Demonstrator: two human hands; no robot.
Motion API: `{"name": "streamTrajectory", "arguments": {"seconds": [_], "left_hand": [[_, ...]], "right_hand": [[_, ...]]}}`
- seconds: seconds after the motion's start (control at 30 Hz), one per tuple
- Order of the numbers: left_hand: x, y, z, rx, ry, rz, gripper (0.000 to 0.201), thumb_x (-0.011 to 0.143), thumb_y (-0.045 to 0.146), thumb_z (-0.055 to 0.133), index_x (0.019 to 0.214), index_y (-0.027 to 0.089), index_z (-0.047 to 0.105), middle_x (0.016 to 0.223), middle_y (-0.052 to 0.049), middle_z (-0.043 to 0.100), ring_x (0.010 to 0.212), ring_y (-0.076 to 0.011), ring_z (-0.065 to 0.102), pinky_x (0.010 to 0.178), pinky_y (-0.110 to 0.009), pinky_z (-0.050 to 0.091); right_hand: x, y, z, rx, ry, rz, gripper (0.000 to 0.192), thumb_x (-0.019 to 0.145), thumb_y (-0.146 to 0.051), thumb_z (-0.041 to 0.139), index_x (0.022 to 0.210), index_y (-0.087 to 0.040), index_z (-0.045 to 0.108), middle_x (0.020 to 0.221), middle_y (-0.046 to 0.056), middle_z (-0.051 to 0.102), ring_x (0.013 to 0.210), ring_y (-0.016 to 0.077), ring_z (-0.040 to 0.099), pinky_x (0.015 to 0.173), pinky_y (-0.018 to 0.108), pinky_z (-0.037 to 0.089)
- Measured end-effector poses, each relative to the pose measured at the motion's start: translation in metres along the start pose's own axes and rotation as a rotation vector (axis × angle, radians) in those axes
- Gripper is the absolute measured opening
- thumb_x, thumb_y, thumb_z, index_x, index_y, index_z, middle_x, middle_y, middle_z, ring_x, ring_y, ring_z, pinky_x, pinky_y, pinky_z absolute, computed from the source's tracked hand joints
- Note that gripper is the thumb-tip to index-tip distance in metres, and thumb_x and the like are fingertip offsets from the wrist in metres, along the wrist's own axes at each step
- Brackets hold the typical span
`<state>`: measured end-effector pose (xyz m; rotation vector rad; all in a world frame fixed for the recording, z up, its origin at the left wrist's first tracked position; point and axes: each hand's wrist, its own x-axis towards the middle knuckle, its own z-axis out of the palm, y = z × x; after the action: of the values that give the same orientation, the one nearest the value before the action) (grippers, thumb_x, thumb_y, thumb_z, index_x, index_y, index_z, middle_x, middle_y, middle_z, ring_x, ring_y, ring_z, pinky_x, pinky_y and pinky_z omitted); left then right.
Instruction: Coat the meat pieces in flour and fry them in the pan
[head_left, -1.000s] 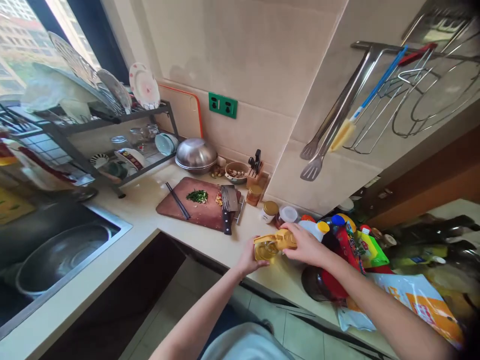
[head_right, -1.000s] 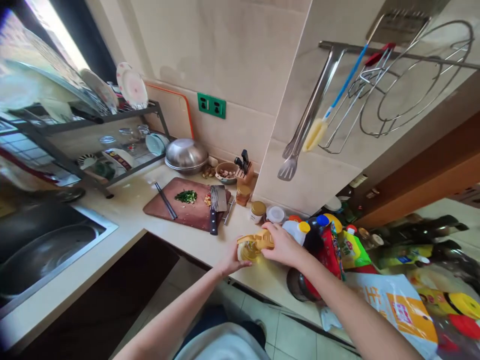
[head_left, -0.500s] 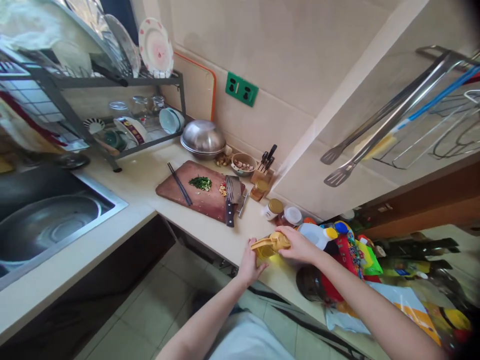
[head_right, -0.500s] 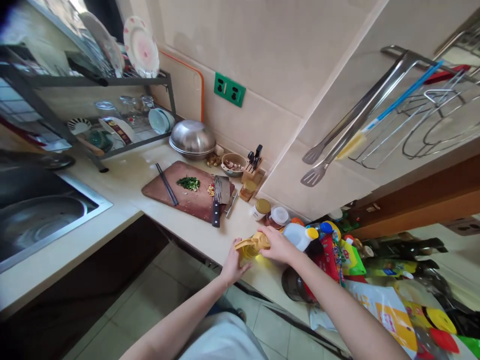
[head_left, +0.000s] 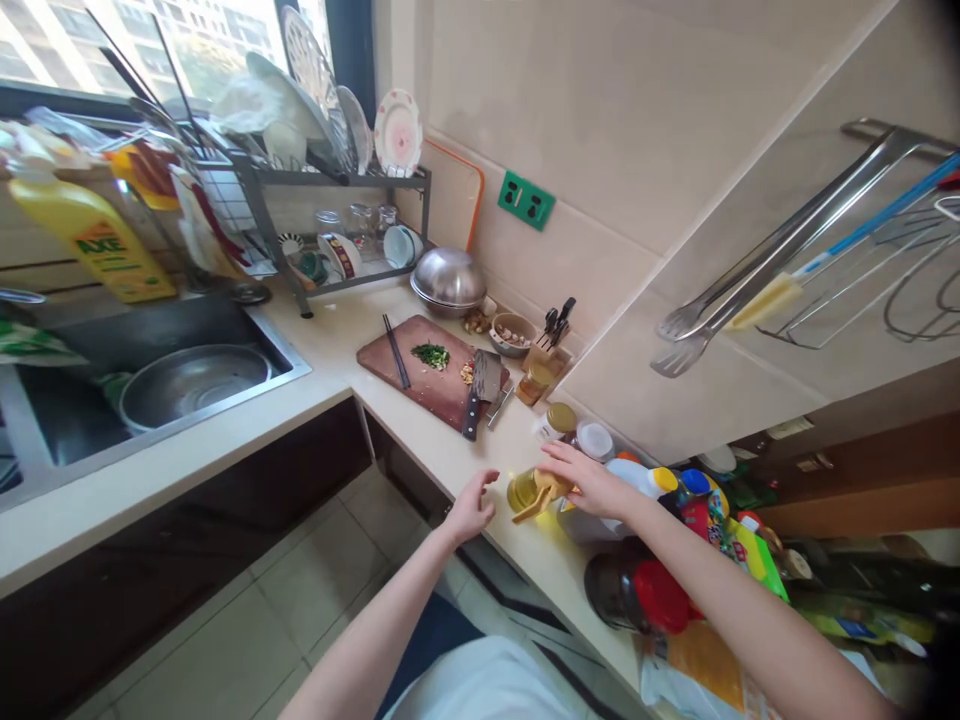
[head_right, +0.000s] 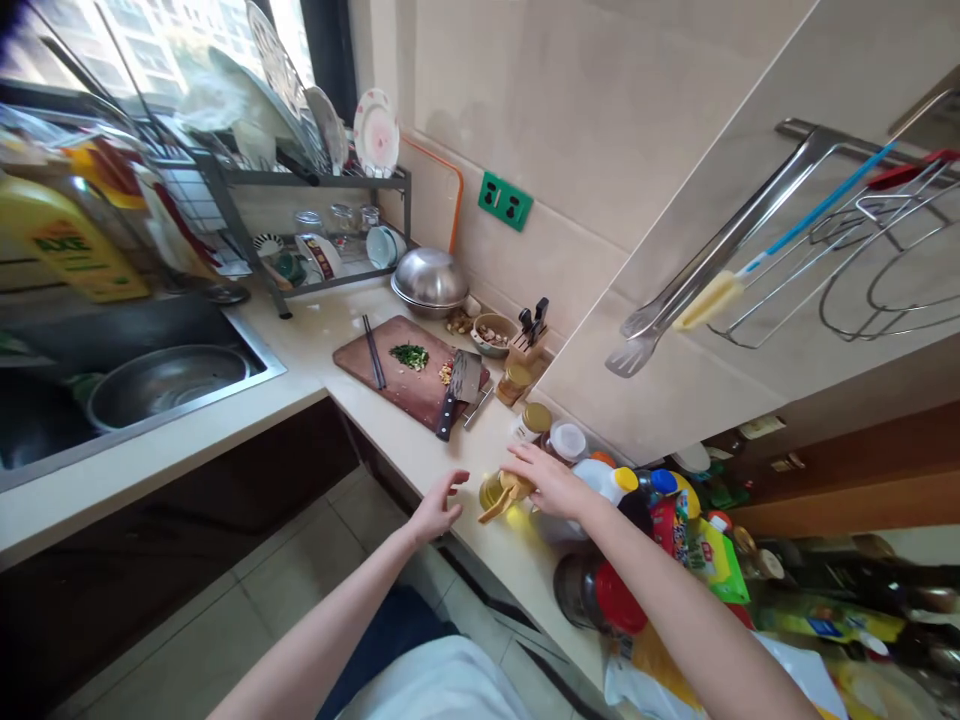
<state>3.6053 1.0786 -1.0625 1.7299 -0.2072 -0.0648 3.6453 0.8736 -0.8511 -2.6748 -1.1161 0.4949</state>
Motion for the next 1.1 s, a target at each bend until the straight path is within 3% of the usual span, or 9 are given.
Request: {"name": "streamTrajectory", "arguments": {"seconds": [0.07, 0.17, 0.37, 0.53, 0.67, 0.77, 0.83, 1.0, 1.1], "left_hand": [[0.018, 0.005, -0.008, -0.016, -0.070, 0.014, 0.055, 0.070, 0.008, 0.054, 0.123, 0.022, 0.053, 0.126, -0.012, 0.062, 0.118, -0.0249, 0.057, 0.096, -0.044, 0.047], [0.049, 0.017, -0.014, -0.042, -0.226, 0.057, 0.064, 0.061, 0.015, 0.070, 0.123, 0.023, 0.056, 0.126, -0.011, 0.064, 0.116, -0.0272, 0.059, 0.095, -0.043, 0.048], [0.088, 0.033, -0.003, -0.084, -0.439, 0.139, 0.083, 0.029, 0.017, 0.088, 0.110, 0.024, 0.069, 0.120, -0.008, 0.068, 0.115, -0.0343, 0.058, 0.105, -0.046, 0.040], [0.089, 0.031, 0.002, -0.194, -0.460, 0.150, 0.077, 0.031, 0.020, 0.089, 0.105, 0.022, 0.070, 0.117, -0.009, 0.069, 0.114, -0.0332, 0.058, 0.104, -0.044, 0.039], [0.088, 0.017, -0.033, -0.299, -0.309, 0.068, 0.081, 0.047, 0.038, 0.087, 0.122, 0.023, 0.059, 0.126, -0.014, 0.061, 0.120, -0.0315, 0.053, 0.099, -0.046, 0.042], [0.070, 0.003, -0.062, -0.344, -0.142, -0.012, 0.059, 0.076, 0.055, 0.061, 0.124, 0.022, 0.052, 0.113, -0.012, 0.064, 0.107, -0.0258, 0.059, 0.089, -0.044, 0.047], [0.042, -0.004, -0.065, -0.343, -0.056, -0.046, 0.047, 0.084, 0.056, 0.050, 0.115, 0.021, 0.053, 0.098, -0.008, 0.065, 0.092, -0.0215, 0.062, 0.079, -0.038, 0.049], [-0.041, -0.006, -0.013, -0.255, 0.077, -0.083, 0.027, 0.085, 0.047, 0.052, 0.087, 0.021, 0.055, 0.074, -0.001, 0.059, 0.069, -0.0164, 0.058, 0.064, -0.031, 0.048], [-0.054, 0.003, 0.024, -0.182, 0.094, -0.030, 0.024, 0.079, 0.038, 0.063, 0.094, 0.021, 0.057, 0.085, -0.004, 0.064, 0.078, -0.0198, 0.061, 0.070, -0.034, 0.051]], "right_hand": [[-0.005, -0.001, 0.000, 0.014, 0.076, 0.004, 0.083, 0.064, 0.002, 0.053, 0.141, -0.025, 0.043, 0.155, 0.011, 0.031, 0.144, 0.0274, 0.025, 0.116, 0.050, 0.024], [-0.007, -0.007, 0.005, 0.082, 0.234, 0.123, 0.079, 0.076, -0.014, 0.056, 0.149, -0.025, 0.028, 0.148, 0.013, 0.038, 0.139, 0.0255, 0.036, 0.113, 0.048, 0.032], [0.016, -0.026, 0.015, -0.011, 0.213, 0.374, 0.060, 0.078, -0.018, 0.054, 0.137, -0.017, 0.042, 0.133, 0.016, 0.054, 0.121, 0.0257, 0.055, 0.103, 0.041, 0.043], [0.026, -0.034, 0.003, -0.093, 0.175, 0.589, 0.050, 0.092, -0.041, 0.042, 0.132, -0.012, 0.048, 0.101, 0.021, 0.068, 0.098, 0.0378, 0.066, 0.086, 0.057, 0.047], [0.012, -0.029, -0.009, -0.003, 0.035, 0.409, 0.063, 0.081, -0.036, 0.057, 0.138, -0.016, 0.042, 0.131, 0.018, 0.056, 0.121, 0.0321, 0.054, 0.101, 0.049, 0.042], [0.002, -0.025, -0.007, 0.039, -0.025, 0.201, 0.076, 0.066, -0.016, 0.058, 0.139, -0.018, 0.041, 0.142, 0.014, 0.045, 0.132, 0.0272, 0.043, 0.109, 0.042, 0.035], [0.002, -0.028, -0.002, -0.026, 0.003, 0.241, 0.076, 0.065, -0.013, 0.056, 0.139, -0.017, 0.042, 0.136, 0.015, 0.050, 0.126, 0.0277, 0.048, 0.107, 0.042, 0.037], [0.013, -0.044, 0.006, -0.184, 0.023, 0.554, 0.065, 0.086, -0.041, 0.053, 0.144, -0.016, 0.034, 0.114, 0.017, 0.063, 0.103, 0.0318, 0.063, 0.087, 0.043, 0.047], [0.013, -0.044, 0.002, -0.219, 0.057, 0.695, 0.065, 0.089, -0.055, 0.046, 0.139, -0.015, 0.038, 0.108, 0.020, 0.066, 0.100, 0.0351, 0.065, 0.084, 0.045, 0.047]]}}
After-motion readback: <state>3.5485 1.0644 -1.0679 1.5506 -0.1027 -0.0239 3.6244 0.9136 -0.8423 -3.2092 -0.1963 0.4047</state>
